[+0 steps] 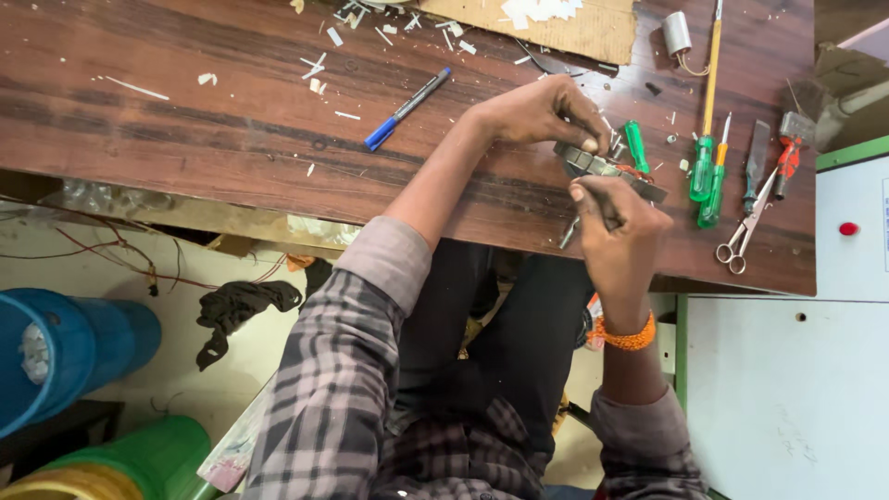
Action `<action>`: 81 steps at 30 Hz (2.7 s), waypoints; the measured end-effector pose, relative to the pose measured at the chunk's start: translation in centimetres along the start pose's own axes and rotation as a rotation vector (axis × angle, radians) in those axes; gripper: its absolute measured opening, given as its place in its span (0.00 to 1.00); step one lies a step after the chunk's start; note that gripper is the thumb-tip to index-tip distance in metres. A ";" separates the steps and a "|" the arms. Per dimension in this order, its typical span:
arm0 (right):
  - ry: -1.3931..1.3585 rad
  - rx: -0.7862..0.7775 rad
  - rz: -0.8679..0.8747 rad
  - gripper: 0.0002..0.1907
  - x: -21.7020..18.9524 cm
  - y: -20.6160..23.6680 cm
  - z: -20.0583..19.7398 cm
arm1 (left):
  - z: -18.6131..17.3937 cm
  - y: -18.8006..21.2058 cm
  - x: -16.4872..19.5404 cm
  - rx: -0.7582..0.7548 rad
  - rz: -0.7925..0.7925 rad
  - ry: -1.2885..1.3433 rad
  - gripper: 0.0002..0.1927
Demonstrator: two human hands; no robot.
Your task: The person sits at a workbench and places small copper-colored segments one by one into a circular metal fixture mounted on a shaft, pressing each piece into place by hand. They continue filling the fixture's ring with the segments throughout the clip.
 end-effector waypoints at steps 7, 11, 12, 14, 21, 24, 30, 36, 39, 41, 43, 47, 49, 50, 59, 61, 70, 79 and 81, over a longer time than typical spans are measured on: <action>-0.039 0.052 -0.091 0.05 0.2 1.4 0.5 | 0.2 0.0 -0.3 0.006 -0.040 -0.016 0.09; -0.098 0.034 0.033 0.05 2.1 1.5 0.1 | 0.1 -0.3 -0.7 0.020 -0.070 -0.034 0.09; -0.113 0.018 0.058 0.05 2.5 1.5 0.1 | 0.1 -0.4 -0.7 0.016 -0.075 -0.019 0.09; -0.193 0.000 0.064 0.05 2.6 1.5 -0.1 | 0.2 -0.4 -0.7 0.006 -0.089 0.011 0.09; -0.243 0.018 0.064 0.05 3.0 1.7 0.1 | 0.3 -0.5 -0.2 0.001 -0.084 -0.007 0.08; -0.303 0.046 0.094 0.04 3.5 1.9 -0.2 | 0.3 -0.6 0.5 0.004 -0.036 -0.039 0.08; -0.261 0.042 0.092 0.04 3.7 2.4 -0.1 | 0.4 -0.8 1.3 -0.014 -0.030 -0.048 0.08; -0.038 0.097 -0.076 0.08 2.8 3.9 -0.1 | 0.4 -1.0 1.9 0.008 -0.010 -0.151 0.08; 0.013 0.108 0.058 0.08 5.1 5.1 -0.7 | 0.4 -1.0 1.6 0.021 -0.086 -0.174 0.09; 0.082 0.106 0.056 0.10 5.7 6.0 -1.3 | 0.6 -1.1 2.5 0.027 -0.068 -0.209 0.10; 0.089 0.118 0.051 0.12 6.2 6.6 -1.8 | 1.2 -1.0 3.7 0.002 -0.053 -0.219 0.13; 0.018 0.168 0.061 0.14 7.2 7.2 -2.7 | 3.3 0.4 6.4 0.012 0.002 -0.376 0.35; -0.004 0.187 0.071 0.15 7.6 7.4 -3.0 | 5.3 0.4 7.5 0.005 0.093 -0.675 0.47; -0.017 0.194 0.074 0.15 7.6 7.5 -3.1 | 5.6 0.6 7.4 0.038 0.058 -0.702 0.45; 0.015 0.204 0.024 0.16 7.1 8.0 -3.9 | 7.2 -0.5 6.0 0.149 0.048 -0.668 0.37; 0.007 0.235 -0.004 0.16 7.3 8.2 -4.4 | 6.7 -0.3 5.2 0.160 -0.018 -0.642 0.34; -0.115 0.283 0.071 0.07 8.7 8.0 -5.7 | 7.5 -1.1 7.7 0.188 0.035 -0.883 0.23; -0.180 0.247 0.233 0.09 10.2 7.6 -4.5 | 8.0 -1.3 9.5 0.146 0.016 -1.114 0.29; -0.235 0.275 0.151 0.10 9.4 7.5 -4.4 | 7.6 -1.5 8.7 0.146 -0.049 -1.116 0.30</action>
Point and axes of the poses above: each hand's wrist, its own y-axis away from the middle knuckle, its own z-axis out of the palm, x = y × z, the point moved 10 cm from there along -y, towards the middle knuckle, and after that the axes turned 3 degrees about x, right-handed, at the moved point
